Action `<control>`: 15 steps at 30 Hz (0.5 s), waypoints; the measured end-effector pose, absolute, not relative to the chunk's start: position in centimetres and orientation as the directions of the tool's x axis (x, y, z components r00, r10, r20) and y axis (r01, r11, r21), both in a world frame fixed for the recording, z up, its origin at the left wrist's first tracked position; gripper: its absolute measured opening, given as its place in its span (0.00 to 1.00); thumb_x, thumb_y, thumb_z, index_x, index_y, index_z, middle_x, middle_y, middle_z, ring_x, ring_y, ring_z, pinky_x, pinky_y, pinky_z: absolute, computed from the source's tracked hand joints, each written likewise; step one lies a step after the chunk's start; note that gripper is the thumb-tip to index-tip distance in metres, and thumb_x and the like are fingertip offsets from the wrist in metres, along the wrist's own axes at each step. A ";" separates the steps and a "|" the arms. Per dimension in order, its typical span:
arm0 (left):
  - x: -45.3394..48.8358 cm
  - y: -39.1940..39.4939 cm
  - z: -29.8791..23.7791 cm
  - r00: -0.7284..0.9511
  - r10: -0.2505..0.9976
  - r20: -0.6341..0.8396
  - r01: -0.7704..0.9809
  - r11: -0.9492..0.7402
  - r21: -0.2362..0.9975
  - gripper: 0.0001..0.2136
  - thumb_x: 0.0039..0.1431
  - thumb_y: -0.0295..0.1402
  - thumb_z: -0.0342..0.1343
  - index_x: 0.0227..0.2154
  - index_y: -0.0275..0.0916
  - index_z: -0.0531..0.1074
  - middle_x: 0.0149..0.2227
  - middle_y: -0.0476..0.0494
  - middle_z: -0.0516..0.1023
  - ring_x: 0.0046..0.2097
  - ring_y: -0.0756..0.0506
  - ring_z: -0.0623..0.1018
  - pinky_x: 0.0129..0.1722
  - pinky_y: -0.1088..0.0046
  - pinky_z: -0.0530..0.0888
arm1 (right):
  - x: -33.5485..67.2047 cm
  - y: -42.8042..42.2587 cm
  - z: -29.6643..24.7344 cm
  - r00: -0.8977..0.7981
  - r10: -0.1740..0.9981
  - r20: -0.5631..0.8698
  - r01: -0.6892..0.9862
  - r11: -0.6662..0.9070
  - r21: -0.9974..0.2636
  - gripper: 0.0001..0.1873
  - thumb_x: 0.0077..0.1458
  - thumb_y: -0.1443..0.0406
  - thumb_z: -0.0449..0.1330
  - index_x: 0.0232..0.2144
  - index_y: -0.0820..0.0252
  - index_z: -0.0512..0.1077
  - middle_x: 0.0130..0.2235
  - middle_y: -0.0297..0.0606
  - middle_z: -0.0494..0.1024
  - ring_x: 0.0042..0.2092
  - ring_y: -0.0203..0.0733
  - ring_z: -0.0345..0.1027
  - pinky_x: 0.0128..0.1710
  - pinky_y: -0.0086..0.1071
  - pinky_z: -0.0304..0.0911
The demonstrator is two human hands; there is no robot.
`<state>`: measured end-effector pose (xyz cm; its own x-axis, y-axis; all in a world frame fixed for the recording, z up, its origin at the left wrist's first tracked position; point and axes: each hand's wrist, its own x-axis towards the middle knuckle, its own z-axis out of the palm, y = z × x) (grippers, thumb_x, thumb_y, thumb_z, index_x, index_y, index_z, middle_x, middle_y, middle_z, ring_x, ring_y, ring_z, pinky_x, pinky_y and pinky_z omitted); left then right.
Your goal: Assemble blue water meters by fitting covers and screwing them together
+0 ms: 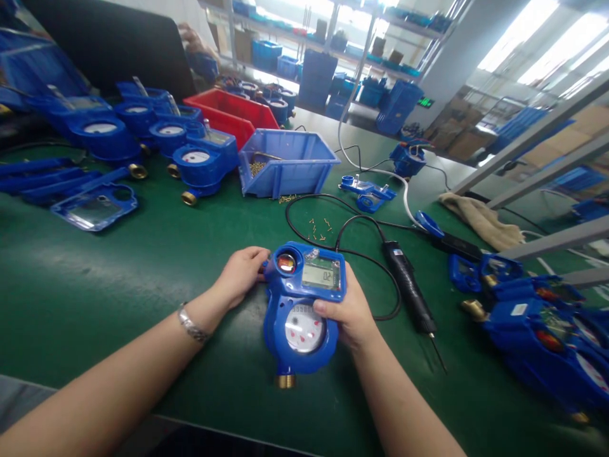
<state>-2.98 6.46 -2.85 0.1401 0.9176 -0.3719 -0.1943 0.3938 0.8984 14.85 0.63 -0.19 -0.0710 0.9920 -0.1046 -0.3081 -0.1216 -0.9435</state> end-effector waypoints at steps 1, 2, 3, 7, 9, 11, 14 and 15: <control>-3.6 5.9 -2.7 0.105 0.922 -0.374 -0.186 0.387 0.903 0.03 0.46 0.26 0.56 0.25 0.36 0.67 0.21 0.54 0.71 0.24 0.53 0.72 0.27 0.78 0.69 | 14.6 0.7 -0.3 -0.049 0.992 -0.117 -0.341 -0.127 -0.932 0.40 0.27 0.64 0.72 0.46 0.56 0.60 0.45 0.41 0.74 0.47 0.52 0.68 0.49 0.46 0.62; -4.1 5.2 -2.5 0.089 0.921 -0.378 -0.176 0.388 0.904 0.05 0.44 0.24 0.55 0.26 0.37 0.65 0.22 0.55 0.72 0.25 0.53 0.72 0.28 0.78 0.69 | 14.4 0.7 -0.3 -0.039 0.991 -0.126 -0.372 -0.131 -0.919 0.39 0.28 0.64 0.71 0.45 0.56 0.61 0.44 0.41 0.75 0.46 0.52 0.69 0.48 0.46 0.62; -4.6 4.4 -2.3 0.097 0.917 -0.388 -0.163 0.399 0.902 0.07 0.42 0.22 0.54 0.26 0.37 0.65 0.22 0.54 0.72 0.26 0.53 0.73 0.29 0.78 0.70 | 14.1 0.7 -0.2 -0.037 0.991 -0.128 -0.399 -0.133 -0.907 0.38 0.28 0.65 0.71 0.45 0.57 0.61 0.43 0.41 0.75 0.45 0.52 0.70 0.48 0.47 0.63; -5.8 1.3 -1.9 0.365 0.852 -0.376 -0.159 0.455 0.876 0.18 0.39 0.22 0.59 0.37 0.36 0.67 0.34 0.43 0.78 0.37 0.45 0.77 0.41 0.66 0.73 | 12.9 0.6 0.6 -0.030 0.990 -0.135 -0.459 -0.133 -0.879 0.35 0.32 0.68 0.69 0.45 0.58 0.61 0.44 0.42 0.74 0.45 0.50 0.70 0.50 0.47 0.61; -5.9 0.5 -2.0 0.497 0.812 -0.306 -0.194 0.447 0.873 0.29 0.38 0.23 0.62 0.47 0.39 0.63 0.47 0.39 0.74 0.48 0.42 0.74 0.52 0.60 0.67 | 12.5 0.7 0.9 -0.011 0.988 -0.151 -0.465 -0.139 -0.874 0.34 0.32 0.70 0.69 0.45 0.58 0.62 0.44 0.42 0.74 0.45 0.50 0.69 0.50 0.47 0.60; -5.8 0.5 -2.3 0.600 0.756 -0.260 -0.202 0.457 0.866 0.35 0.36 0.22 0.64 0.51 0.40 0.60 0.53 0.38 0.69 0.54 0.39 0.69 0.56 0.58 0.63 | 12.3 0.8 1.1 0.006 0.986 -0.167 -0.460 -0.146 -0.876 0.35 0.32 0.70 0.69 0.44 0.58 0.62 0.43 0.42 0.75 0.46 0.51 0.69 0.50 0.47 0.60; -5.9 1.3 -2.9 0.739 0.630 -0.237 -0.172 0.517 0.838 0.34 0.35 0.23 0.66 0.50 0.38 0.63 0.51 0.36 0.72 0.54 0.38 0.70 0.53 0.57 0.65 | 12.2 1.0 1.3 0.027 0.981 -0.193 -0.433 -0.163 -0.887 0.33 0.33 0.67 0.69 0.45 0.59 0.63 0.44 0.42 0.75 0.47 0.51 0.69 0.52 0.46 0.60; -5.9 1.7 -3.0 0.766 0.598 -0.237 -0.148 0.522 0.840 0.34 0.35 0.24 0.67 0.49 0.37 0.63 0.50 0.37 0.73 0.53 0.38 0.71 0.53 0.56 0.66 | 12.2 1.1 1.3 0.023 0.980 -0.199 -0.422 -0.171 -0.891 0.33 0.34 0.66 0.69 0.45 0.59 0.63 0.45 0.43 0.75 0.48 0.51 0.68 0.52 0.46 0.60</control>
